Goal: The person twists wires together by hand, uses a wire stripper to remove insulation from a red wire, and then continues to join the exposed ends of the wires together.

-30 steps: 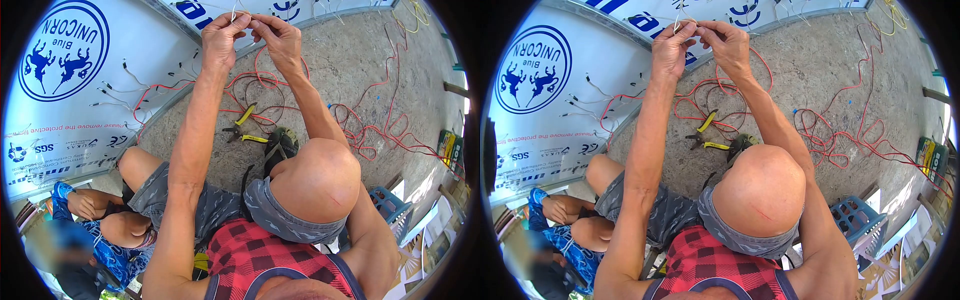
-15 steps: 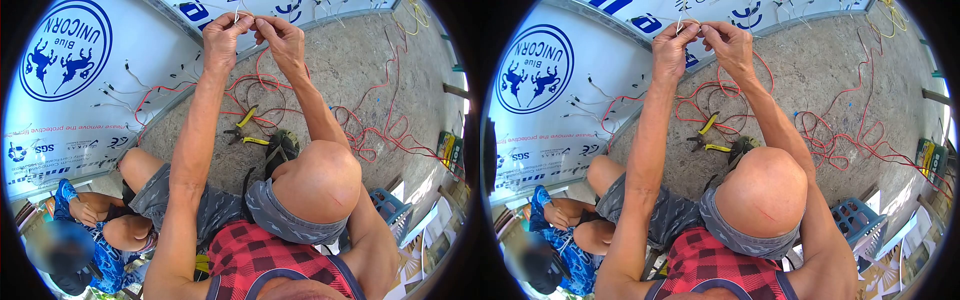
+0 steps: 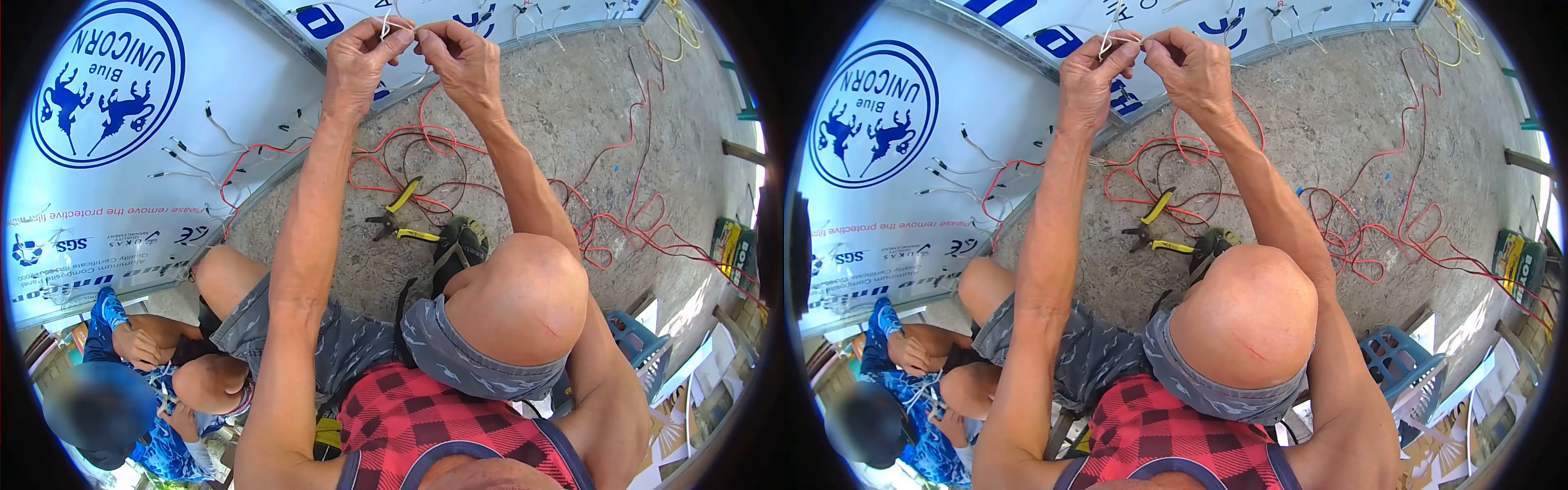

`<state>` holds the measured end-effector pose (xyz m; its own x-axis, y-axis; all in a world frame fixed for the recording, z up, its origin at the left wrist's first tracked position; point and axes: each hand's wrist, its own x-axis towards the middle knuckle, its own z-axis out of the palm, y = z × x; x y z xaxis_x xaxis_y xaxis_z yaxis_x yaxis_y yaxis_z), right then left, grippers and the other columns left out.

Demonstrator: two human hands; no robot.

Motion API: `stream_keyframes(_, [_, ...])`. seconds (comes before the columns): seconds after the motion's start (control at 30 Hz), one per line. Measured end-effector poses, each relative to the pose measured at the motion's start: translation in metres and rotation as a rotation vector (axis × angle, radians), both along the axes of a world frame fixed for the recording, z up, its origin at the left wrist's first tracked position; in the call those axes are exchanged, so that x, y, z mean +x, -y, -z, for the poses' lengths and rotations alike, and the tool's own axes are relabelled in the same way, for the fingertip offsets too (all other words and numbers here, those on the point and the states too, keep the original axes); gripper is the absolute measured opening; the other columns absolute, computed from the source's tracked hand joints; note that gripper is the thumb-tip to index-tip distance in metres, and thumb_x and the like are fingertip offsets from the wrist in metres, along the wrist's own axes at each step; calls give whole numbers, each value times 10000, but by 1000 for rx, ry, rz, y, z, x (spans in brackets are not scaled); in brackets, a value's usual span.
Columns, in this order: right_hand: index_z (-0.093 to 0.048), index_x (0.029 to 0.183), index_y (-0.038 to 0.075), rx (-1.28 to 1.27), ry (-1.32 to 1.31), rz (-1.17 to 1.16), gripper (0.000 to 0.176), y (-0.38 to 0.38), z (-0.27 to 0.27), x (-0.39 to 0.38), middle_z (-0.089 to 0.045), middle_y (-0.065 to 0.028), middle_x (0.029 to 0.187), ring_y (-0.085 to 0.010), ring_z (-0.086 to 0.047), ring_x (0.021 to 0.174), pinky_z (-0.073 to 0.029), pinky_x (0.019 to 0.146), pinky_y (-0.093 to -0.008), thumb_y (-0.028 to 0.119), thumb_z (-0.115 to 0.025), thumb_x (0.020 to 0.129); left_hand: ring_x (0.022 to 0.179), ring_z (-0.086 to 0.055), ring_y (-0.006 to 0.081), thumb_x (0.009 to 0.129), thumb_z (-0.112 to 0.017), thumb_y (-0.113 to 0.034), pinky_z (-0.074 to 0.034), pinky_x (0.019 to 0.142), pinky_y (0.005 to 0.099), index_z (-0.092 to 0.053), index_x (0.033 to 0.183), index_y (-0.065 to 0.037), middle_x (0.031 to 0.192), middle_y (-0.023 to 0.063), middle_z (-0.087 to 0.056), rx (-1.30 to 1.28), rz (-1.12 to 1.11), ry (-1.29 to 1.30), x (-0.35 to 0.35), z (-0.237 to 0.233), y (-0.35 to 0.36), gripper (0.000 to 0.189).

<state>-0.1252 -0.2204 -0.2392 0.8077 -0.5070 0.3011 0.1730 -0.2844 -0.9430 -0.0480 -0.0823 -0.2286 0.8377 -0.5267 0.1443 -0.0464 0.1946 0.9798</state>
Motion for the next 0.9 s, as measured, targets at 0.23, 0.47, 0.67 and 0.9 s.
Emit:
stream_keyframes(0.23, [-739,932,0,-159,28,-36,191,6,-5,3,-656,-58,627,-87,-575,547,-480,537,-265,180,-691,890,663,-518,61,875,-750,-108,-426,604,213,-749,1000,-21,881,6,-697,144,-9,84,10,-10,-6,152])
stream_keyframes(0.47, [-745,947,7,-146,18,-96,211,3,-7,4,-698,-54,678,-86,-611,579,-499,551,-254,208,-696,909,667,-533,64,879,-709,-122,-438,608,218,-744,962,-27,851,11,-686,220,27,149,15,-13,-11,130])
stream_keyframes(0.67, [-752,964,16,-79,-113,-181,257,5,-13,5,-738,-61,742,-99,-681,663,-528,599,-240,259,-677,931,646,-549,65,867,-725,-152,-442,578,219,-746,942,-36,795,4,-679,134,56,82,16,-13,-15,140])
stream_keyframes(0.9, [-728,921,12,230,-266,-362,259,13,-12,12,-685,-45,713,-102,-573,565,-441,510,-263,256,-649,885,652,-542,67,878,-741,-145,-454,597,218,-738,964,-34,797,-1,-676,364,71,285,15,-19,-19,140])
